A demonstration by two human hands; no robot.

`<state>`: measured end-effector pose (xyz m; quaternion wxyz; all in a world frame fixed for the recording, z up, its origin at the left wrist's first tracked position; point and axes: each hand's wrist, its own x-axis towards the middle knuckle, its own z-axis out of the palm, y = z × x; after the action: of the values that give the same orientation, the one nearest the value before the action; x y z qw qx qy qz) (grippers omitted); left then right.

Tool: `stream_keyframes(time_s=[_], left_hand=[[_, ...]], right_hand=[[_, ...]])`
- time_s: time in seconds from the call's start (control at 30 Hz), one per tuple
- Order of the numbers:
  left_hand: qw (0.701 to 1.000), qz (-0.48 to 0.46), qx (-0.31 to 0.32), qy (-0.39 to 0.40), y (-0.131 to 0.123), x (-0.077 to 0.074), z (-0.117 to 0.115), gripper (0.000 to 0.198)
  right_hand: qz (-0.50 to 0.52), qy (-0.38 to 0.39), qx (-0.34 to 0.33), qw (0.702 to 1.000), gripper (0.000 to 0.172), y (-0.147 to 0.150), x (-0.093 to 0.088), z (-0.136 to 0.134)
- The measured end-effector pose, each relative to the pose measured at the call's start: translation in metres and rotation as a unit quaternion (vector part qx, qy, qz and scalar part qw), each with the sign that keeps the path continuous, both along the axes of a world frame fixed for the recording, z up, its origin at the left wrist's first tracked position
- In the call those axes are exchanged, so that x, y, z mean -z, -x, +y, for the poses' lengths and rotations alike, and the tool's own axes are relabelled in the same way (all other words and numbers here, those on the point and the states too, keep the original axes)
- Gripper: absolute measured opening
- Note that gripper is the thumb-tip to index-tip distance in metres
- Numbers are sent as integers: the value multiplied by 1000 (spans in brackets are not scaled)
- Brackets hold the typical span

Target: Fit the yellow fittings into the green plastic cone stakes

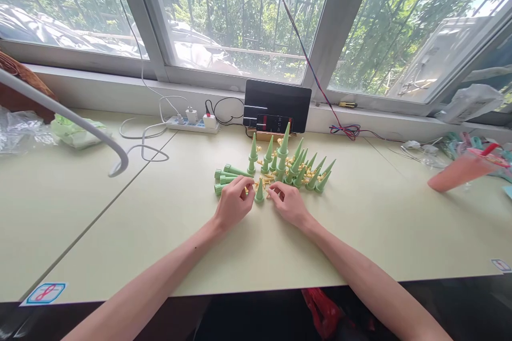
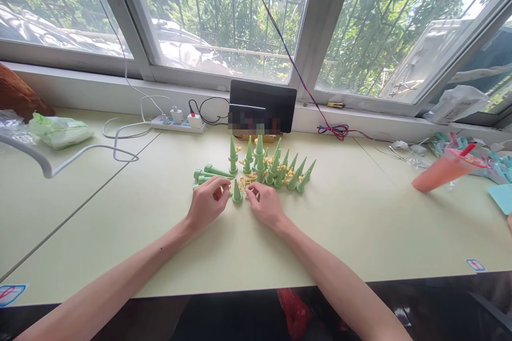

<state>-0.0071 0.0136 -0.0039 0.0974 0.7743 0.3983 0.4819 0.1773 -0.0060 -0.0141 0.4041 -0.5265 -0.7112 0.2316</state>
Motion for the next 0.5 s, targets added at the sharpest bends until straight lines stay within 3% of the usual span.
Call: stream_keyframes(time_s=[0.5], left_hand=[[1000, 2, -2, 11, 0, 0, 0, 10]], right_hand=[[-28, -17, 34, 999, 21, -4, 4, 1]])
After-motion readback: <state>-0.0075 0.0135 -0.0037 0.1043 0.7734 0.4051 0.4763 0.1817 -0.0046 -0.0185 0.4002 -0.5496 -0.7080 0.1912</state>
